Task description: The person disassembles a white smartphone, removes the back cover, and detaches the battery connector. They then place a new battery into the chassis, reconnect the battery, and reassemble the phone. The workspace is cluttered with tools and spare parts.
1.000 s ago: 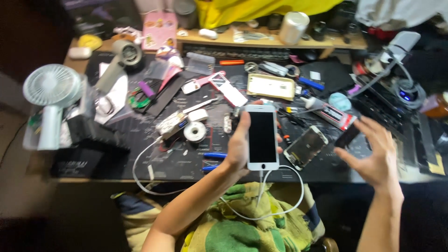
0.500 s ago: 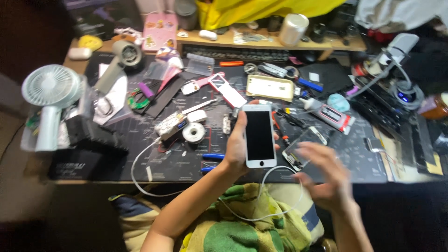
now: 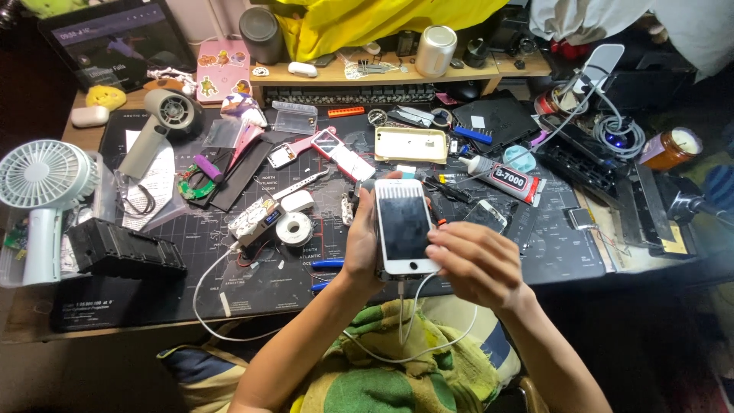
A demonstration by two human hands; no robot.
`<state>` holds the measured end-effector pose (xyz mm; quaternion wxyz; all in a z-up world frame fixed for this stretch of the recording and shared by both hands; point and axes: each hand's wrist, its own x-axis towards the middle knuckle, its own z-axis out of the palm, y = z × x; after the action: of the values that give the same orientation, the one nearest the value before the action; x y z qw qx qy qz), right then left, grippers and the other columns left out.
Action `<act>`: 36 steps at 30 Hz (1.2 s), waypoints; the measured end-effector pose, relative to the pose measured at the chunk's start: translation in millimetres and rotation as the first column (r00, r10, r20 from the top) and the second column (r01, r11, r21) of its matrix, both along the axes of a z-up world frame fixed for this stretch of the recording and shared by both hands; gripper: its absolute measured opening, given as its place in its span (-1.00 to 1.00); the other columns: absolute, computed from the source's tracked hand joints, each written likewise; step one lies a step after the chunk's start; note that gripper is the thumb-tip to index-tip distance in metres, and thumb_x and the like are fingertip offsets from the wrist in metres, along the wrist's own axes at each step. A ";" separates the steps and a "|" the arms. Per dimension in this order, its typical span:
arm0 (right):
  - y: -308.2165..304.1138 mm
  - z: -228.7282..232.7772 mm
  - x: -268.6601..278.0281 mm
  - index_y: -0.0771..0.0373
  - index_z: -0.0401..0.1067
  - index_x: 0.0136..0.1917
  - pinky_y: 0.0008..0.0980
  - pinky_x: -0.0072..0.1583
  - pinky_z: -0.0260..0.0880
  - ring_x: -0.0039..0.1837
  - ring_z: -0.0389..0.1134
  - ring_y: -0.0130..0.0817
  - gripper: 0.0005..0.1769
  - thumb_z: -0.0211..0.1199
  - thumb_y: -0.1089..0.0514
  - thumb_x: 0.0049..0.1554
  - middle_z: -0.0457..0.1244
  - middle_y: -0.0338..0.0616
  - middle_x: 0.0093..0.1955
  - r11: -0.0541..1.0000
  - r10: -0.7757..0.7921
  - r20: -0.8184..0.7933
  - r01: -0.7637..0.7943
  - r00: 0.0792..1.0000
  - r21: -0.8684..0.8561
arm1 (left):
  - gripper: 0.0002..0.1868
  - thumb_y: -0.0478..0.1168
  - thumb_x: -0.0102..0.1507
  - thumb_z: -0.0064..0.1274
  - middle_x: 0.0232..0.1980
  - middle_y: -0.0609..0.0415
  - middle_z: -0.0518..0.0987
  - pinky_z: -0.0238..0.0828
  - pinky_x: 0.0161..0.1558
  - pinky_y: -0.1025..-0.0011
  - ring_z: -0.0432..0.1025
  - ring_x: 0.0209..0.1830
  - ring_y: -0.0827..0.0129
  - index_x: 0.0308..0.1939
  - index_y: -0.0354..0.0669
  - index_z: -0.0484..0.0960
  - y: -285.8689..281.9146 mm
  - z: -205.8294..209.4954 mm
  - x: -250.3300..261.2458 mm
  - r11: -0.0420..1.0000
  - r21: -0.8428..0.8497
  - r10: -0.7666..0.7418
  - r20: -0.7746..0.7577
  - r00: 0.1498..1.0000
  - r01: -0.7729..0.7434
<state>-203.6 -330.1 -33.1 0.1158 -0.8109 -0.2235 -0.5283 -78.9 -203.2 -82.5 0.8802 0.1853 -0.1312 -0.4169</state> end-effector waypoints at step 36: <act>41.8 -24.4 13.4 0.16 0.72 0.15 0.07 0.12 0.56 0.08 0.51 0.10 -0.72 0.41 0.00 0.27 0.47 0.03 0.14 0.943 -0.029 -0.064 0.049 0.998 0.328 | -0.51 0.19 0.61 -0.35 0.13 -0.35 0.60 0.62 -0.02 0.04 0.58 -0.04 -0.06 0.37 0.10 0.56 11.6 -19.5 30.4 0.982 -0.187 -0.033 -0.241 0.970 -0.013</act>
<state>-190.2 -288.3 -57.5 0.2455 -0.7993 -0.1125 -0.5368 -48.5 -191.5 -102.0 0.9010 0.0488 -0.0621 -0.4265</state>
